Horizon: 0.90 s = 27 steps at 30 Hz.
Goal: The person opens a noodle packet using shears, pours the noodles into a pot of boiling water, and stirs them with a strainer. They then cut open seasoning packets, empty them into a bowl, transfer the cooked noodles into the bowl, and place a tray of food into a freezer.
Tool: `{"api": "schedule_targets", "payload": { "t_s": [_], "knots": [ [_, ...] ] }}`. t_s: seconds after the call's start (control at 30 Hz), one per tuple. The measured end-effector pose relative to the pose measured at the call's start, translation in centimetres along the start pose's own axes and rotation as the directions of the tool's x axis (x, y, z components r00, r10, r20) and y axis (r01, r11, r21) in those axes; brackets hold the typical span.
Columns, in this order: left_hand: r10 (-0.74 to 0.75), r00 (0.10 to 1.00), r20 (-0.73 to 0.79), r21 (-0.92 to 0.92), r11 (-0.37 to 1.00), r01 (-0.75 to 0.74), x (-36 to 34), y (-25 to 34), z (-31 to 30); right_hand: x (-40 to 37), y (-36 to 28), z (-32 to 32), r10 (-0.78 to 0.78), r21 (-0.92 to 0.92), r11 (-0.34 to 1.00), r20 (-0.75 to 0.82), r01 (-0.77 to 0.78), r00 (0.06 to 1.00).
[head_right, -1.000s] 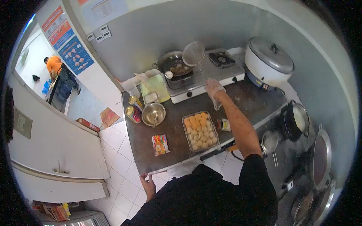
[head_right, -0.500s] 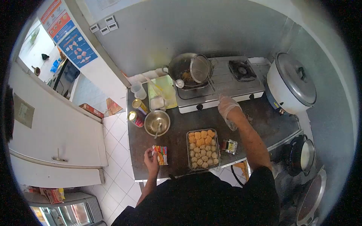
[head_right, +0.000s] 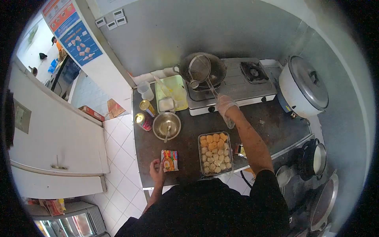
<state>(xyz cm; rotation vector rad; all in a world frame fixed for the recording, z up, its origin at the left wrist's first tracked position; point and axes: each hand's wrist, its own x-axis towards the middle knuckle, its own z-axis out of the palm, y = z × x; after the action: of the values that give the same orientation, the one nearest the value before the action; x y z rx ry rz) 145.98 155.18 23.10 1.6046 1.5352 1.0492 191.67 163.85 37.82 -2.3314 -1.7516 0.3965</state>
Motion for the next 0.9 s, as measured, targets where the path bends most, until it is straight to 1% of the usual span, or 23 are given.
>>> {"api": "schedule_targets", "payload": {
  "t_s": [0.03,0.07,0.1,0.13,0.17,0.23,0.27,0.3,0.33,0.37,0.5,0.57,0.67,0.7,0.77,0.8,0.83,0.87,0.9],
  "knots": [
    [0.008,1.000,-0.020,0.004,1.000,-0.008,0.0,-0.1,-0.3,-0.1,-0.5,-0.5,-0.042,-0.254,0.965,0.108,0.068,0.993],
    [0.006,1.000,-0.019,-0.001,1.000,-0.006,0.0,-0.1,-0.7,-0.1,-1.0,-0.9,-0.053,-0.482,0.862,0.221,0.157,0.974],
    [-0.015,1.000,-0.026,-0.022,1.000,0.015,-0.1,-0.2,-1.1,0.0,-1.4,-1.0,-0.050,-0.486,0.860,0.222,0.155,0.974],
    [-0.038,0.999,-0.032,-0.044,0.998,0.037,-0.2,-0.2,-1.4,0.0,-1.8,-1.0,0.088,-0.362,0.931,0.114,-0.041,0.990],
    [-0.043,0.999,-0.028,-0.049,0.998,0.042,-0.3,-0.4,-1.7,0.0,-1.9,-1.1,0.240,-0.211,0.950,0.027,-0.230,0.970],
    [0.037,0.998,-0.042,-0.044,0.998,-0.039,-0.5,-1.2,-2.3,-0.3,-2.1,-1.8,0.225,-0.234,0.948,0.019,-0.215,0.974],
    [0.029,0.999,-0.039,-0.049,0.998,-0.031,-0.6,-1.7,-2.4,-0.5,-2.2,-2.3,0.207,-0.250,0.948,0.009,-0.198,0.978],
    [-0.023,0.999,-0.033,-0.068,0.997,0.021,-0.8,-2.1,-2.5,-0.6,-2.3,-2.8,0.208,-0.258,0.946,0.014,-0.198,0.978],
    [-0.073,0.997,-0.027,-0.086,0.994,0.071,-0.9,-2.3,-2.7,-0.9,-2.7,-3.6,0.288,-0.227,0.932,-0.013,-0.283,0.958],
    [-0.040,0.999,-0.035,-0.056,0.998,0.038,-1.0,-2.4,-2.9,-1.0,-3.1,-4.2,0.364,-0.191,0.911,-0.041,-0.365,0.931],
    [-0.085,0.995,-0.054,-0.072,0.994,0.081,-1.4,-3.2,-3.1,-1.9,-2.3,-5.3,0.297,-0.263,0.917,-0.053,-0.300,0.953],
    [-0.008,0.998,-0.055,0.005,1.000,0.008,-1.4,-3.1,-3.3,-2.2,-2.2,-5.5,0.353,-0.260,0.898,-0.058,-0.356,0.934],
    [-0.019,0.999,-0.026,-0.014,1.000,0.019,-1.4,-2.8,-3.4,-2.7,-2.8,-5.7,0.375,-0.272,0.886,-0.055,-0.375,0.925],
    [-0.020,0.999,-0.027,-0.016,1.000,0.019,-1.4,-2.6,-3.4,-2.6,-2.3,-5.3,0.374,-0.274,0.886,-0.056,-0.374,0.926],
    [-0.047,0.999,-0.025,-0.044,0.998,0.046,-1.3,-2.4,-3.4,-2.5,-1.2,-3.9,0.267,-0.303,0.908,-0.118,-0.291,0.956],
    [-0.047,0.999,-0.026,-0.045,0.998,0.046,-1.2,-2.3,-3.5,-2.2,-1.0,-3.6,0.266,-0.304,0.907,-0.119,-0.291,0.956],
    [-0.023,0.999,-0.023,-0.026,0.999,0.022,-1.2,-2.2,-3.6,-2.0,-1.2,-3.4,0.168,-0.448,0.882,0.015,-0.143,0.986],
    [0.002,1.000,-0.021,-0.007,1.000,-0.002,-1.2,-2.3,-3.7,-1.7,-1.1,-3.2,0.085,-0.562,0.827,0.162,0.021,0.983],
    [0.002,1.000,-0.021,-0.007,1.000,-0.002,-1.2,-2.6,-3.7,-0.5,-0.1,-2.1,0.086,-0.563,0.827,0.162,0.021,0.983]
  ]
}}
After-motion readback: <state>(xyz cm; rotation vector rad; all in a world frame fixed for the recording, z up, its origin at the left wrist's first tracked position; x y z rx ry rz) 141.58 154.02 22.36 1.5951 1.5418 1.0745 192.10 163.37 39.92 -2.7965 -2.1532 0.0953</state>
